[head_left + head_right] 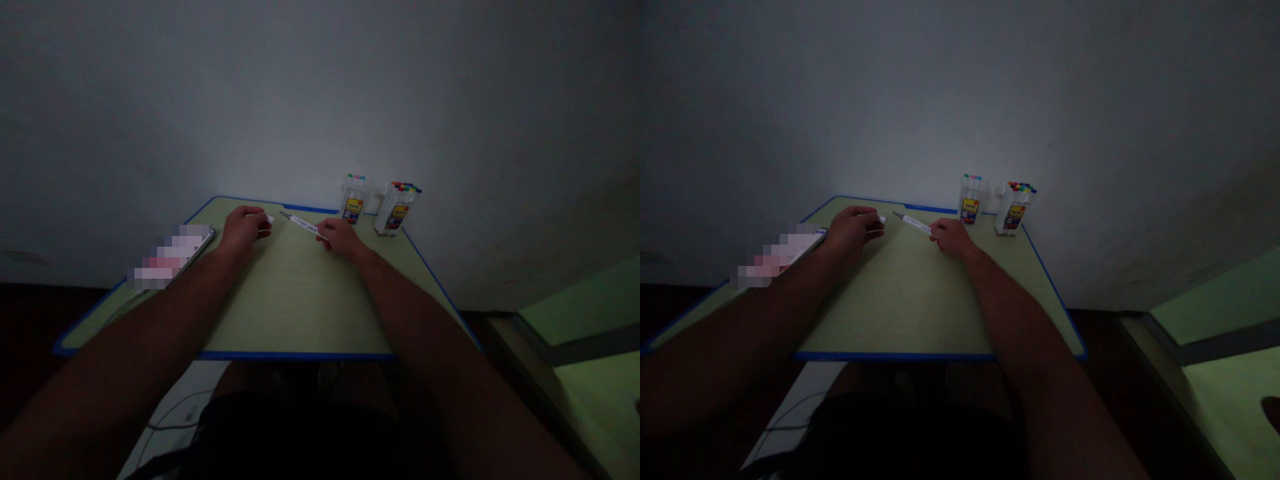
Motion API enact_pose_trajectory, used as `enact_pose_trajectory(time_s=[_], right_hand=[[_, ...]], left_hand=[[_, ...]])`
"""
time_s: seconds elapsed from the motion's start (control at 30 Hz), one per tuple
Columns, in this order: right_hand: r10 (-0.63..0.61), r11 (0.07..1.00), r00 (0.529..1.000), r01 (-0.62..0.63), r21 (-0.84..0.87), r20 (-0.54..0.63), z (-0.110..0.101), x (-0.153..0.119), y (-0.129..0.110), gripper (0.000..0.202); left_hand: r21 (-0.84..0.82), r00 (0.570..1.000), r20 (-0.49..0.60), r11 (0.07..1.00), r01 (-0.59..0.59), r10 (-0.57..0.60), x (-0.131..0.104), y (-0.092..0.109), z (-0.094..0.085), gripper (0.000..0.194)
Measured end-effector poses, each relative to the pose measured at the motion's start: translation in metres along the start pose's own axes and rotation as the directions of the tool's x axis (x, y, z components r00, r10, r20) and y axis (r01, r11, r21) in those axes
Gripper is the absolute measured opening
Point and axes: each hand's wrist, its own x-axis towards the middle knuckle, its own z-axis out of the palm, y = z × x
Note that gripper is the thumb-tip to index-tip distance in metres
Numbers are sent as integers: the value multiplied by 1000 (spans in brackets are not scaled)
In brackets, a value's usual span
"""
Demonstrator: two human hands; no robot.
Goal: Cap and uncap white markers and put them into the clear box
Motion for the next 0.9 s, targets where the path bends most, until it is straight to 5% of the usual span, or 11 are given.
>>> enact_pose_trajectory(time_s=[0.9], right_hand=[[-40,999,998,39,12,53,1,1,4,10]], left_hand=[[-13,999,35,1000,-27,27,-1,-2,-1,11]])
